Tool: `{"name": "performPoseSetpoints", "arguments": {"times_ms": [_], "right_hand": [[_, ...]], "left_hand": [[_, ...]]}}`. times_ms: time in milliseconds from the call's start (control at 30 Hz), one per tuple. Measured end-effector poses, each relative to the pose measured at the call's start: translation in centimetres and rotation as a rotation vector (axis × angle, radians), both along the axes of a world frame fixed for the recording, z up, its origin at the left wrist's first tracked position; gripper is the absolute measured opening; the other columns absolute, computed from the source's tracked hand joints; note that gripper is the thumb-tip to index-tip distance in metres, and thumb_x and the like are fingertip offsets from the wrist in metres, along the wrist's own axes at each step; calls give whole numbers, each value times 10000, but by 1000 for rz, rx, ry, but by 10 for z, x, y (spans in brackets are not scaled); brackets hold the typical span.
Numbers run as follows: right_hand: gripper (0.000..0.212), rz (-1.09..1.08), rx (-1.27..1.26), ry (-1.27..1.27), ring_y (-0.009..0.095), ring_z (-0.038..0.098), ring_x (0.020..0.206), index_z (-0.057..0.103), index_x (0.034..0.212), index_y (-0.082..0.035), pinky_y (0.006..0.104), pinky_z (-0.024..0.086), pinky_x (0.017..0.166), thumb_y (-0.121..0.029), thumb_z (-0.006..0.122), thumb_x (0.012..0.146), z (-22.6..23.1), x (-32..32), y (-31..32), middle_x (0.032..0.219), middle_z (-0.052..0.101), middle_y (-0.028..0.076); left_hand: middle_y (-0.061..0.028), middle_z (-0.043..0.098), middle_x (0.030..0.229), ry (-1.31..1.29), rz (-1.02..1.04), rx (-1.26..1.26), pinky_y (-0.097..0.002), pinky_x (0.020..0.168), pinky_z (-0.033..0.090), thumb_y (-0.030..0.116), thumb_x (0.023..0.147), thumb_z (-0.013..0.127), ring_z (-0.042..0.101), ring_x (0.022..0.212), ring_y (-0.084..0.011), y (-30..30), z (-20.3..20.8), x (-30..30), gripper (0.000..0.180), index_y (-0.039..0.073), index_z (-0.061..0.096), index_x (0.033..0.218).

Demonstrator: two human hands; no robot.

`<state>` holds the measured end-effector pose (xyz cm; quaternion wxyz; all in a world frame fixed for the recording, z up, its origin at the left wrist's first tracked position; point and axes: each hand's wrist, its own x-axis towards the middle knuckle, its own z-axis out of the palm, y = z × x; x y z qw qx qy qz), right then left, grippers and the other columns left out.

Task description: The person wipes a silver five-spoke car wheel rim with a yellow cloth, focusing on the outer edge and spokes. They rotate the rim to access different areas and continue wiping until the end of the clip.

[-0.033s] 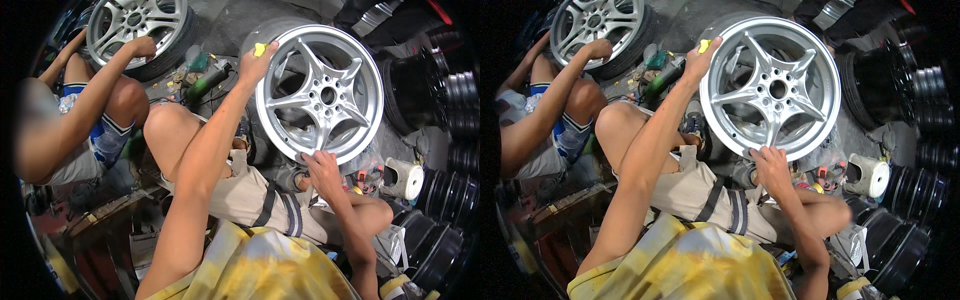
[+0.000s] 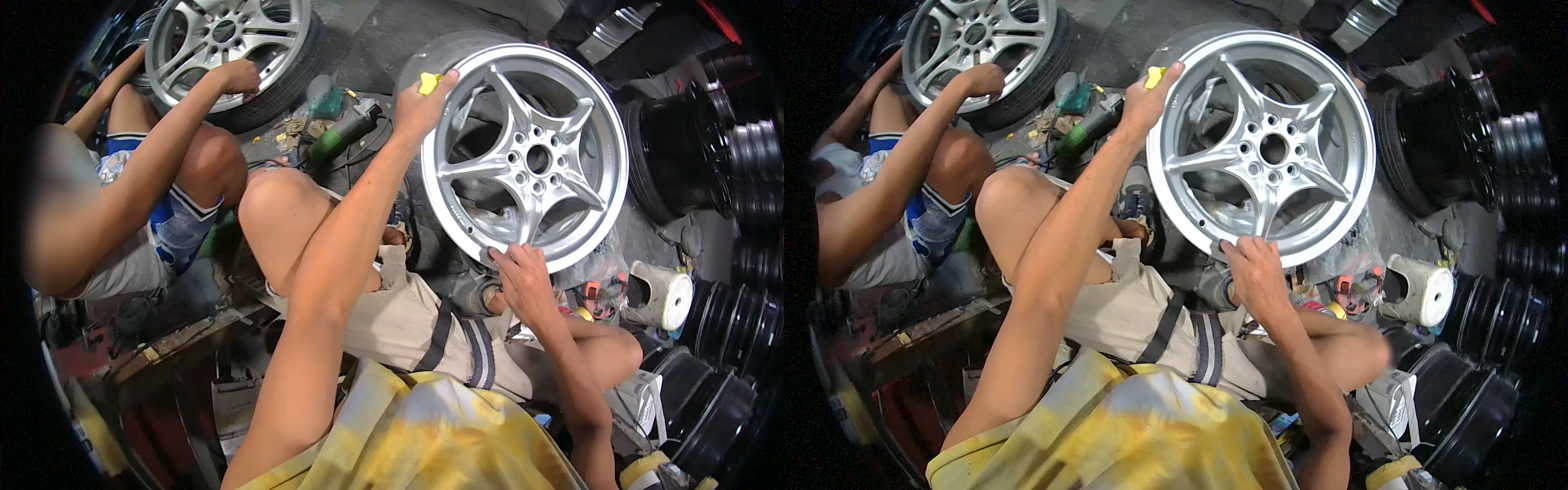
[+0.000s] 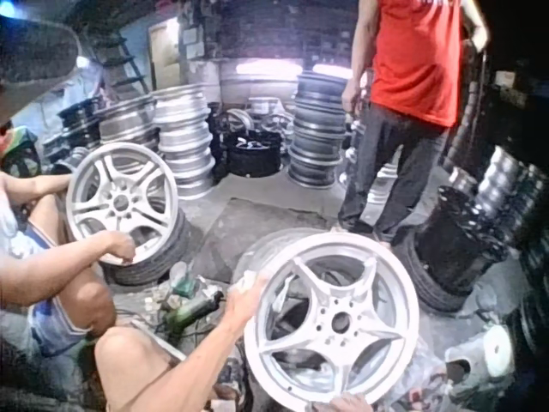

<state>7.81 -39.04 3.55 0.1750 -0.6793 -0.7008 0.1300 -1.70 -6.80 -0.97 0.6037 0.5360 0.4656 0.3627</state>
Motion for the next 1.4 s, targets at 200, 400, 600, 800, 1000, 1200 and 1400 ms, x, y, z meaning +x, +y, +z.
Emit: {"name": "performPoseSetpoints", "arguments": {"times_ms": [200, 400, 600, 800, 1000, 1200, 1400], "right_hand": [[230, -23, -129, 30, 318, 543, 890, 719, 1060, -12, 430, 412, 790, -32, 630, 848, 12, 22, -5, 887, 546, 126], [170, -16, -76, 179, 326, 555, 898, 719, 982, 0, 442, 423, 784, -53, 610, 863, 10, 0, 26, 895, 576, 141], [113, -55, -165, 46, 380, 579, 863, 683, 843, 20, 474, 454, 754, -71, 617, 850, 17, 33, 6, 855, 586, 186], [114, -172, -14, 397, 309, 576, 765, 688, 928, 29, 384, 463, 688, -72, 649, 892, 35, 28, 48, 813, 561, 158], [252, -732, 233, 210, 166, 584, 691, 710, 1096, 37, 302, 468, 628, -132, 714, 909, 22, 206, -13, 808, 617, 60], [186, -1042, 45, 837, 96, 543, 582, 672, 1025, -8, 274, 505, 511, -174, 614, 963, -35, 294, -30, 760, 589, 12], [187, -1050, -10, 972, 84, 498, 535, 637, 898, -108, 274, 427, 435, -247, 561, 998, -63, 290, 6, 683, 520, -25]], "left_hand": [[-156, 726, 952, 43, 26, 14, -355, 808, 518, 591, 824, 746, 679, 904, -210, -2, 2, -4, 676, -57, 727, 1016], [-102, 695, 1035, 99, -12, -33, -306, 870, 485, 592, 854, 736, 630, 969, -159, -1, 5, -1, 649, -11, 716, 1092], [-150, 735, 982, -3, -41, -14, -360, 796, 525, 561, 822, 775, 689, 896, -213, 9, -6, 20, 678, -67, 714, 1069], [-213, 745, 946, 252, -136, 132, -428, 830, 529, 646, 804, 720, 719, 905, -328, 46, -9, 51, 716, -48, 741, 976], [-291, 711, 1088, 455, -90, 190, -475, 937, 507, 694, 819, 669, 672, 1089, -424, 80, -34, 58, 828, -82, 712, 1103], [-291, 685, 1168, 702, -444, 341, -515, 977, 501, 757, 860, 565, 645, 1143, -432, 73, 6, 51, 861, -44, 707, 1139], [-269, 671, 1228, 846, -447, 393, -499, 995, 500, 746, 909, 506, 634, 1180, -416, 62, 26, 42, 853, -36, 686, 1196]]}}
